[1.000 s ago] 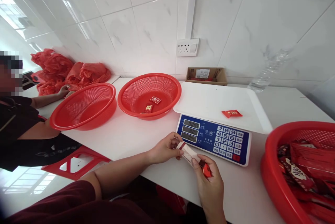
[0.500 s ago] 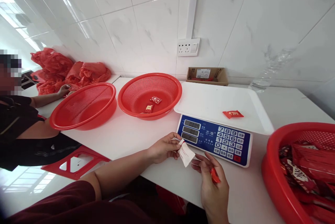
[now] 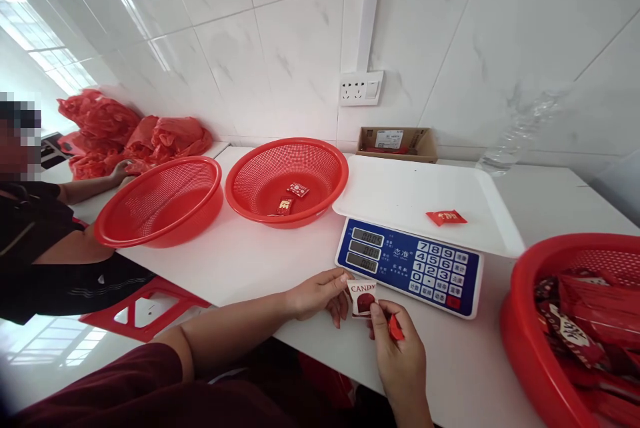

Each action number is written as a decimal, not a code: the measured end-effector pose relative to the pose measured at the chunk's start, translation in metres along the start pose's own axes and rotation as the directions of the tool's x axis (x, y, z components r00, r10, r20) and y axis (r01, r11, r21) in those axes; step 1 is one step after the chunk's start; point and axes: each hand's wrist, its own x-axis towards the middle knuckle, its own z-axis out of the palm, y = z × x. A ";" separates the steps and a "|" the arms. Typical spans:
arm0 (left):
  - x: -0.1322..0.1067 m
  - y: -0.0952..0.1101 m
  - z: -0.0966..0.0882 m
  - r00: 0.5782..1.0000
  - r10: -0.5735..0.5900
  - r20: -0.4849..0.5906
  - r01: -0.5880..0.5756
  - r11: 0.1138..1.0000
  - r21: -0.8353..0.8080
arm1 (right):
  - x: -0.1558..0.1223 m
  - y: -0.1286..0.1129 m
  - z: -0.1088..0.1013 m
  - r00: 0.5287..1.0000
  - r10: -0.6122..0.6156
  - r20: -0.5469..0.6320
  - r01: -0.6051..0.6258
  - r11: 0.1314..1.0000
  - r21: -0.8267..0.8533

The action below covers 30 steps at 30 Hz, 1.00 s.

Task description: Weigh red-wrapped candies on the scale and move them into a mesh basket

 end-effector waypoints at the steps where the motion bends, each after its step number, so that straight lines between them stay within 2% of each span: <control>1: 0.000 0.001 0.000 1.000 0.016 -0.009 -0.016 1.000 0.002 | 0.000 0.000 0.000 1.000 0.010 0.005 -0.011 1.000 0.008; 7: -0.001 0.006 -0.003 0.997 0.060 -0.047 -0.058 0.997 0.044 | -0.001 -0.008 0.000 0.999 0.019 0.026 -0.018 0.999 -0.048; 11: 0.000 0.006 -0.003 0.991 0.063 -0.117 -0.057 0.997 0.057 | -0.002 -0.011 0.000 0.998 0.015 0.059 -0.010 0.997 -0.080; 19: 0.005 0.005 -0.005 0.974 0.041 -0.224 -0.056 0.997 -0.062 | -0.001 -0.006 0.002 0.979 -0.070 0.192 0.096 0.987 -0.129; 25: 0.006 0.006 -0.006 0.984 0.001 -0.178 -0.024 0.992 -0.126 | 0.000 -0.007 -0.001 0.963 -0.088 0.256 0.125 0.983 -0.135; 30: 0.006 0.006 -0.008 0.983 -0.012 -0.185 -0.012 0.991 -0.131 | 0.000 -0.004 -0.003 0.945 -0.124 0.302 0.163 0.981 -0.106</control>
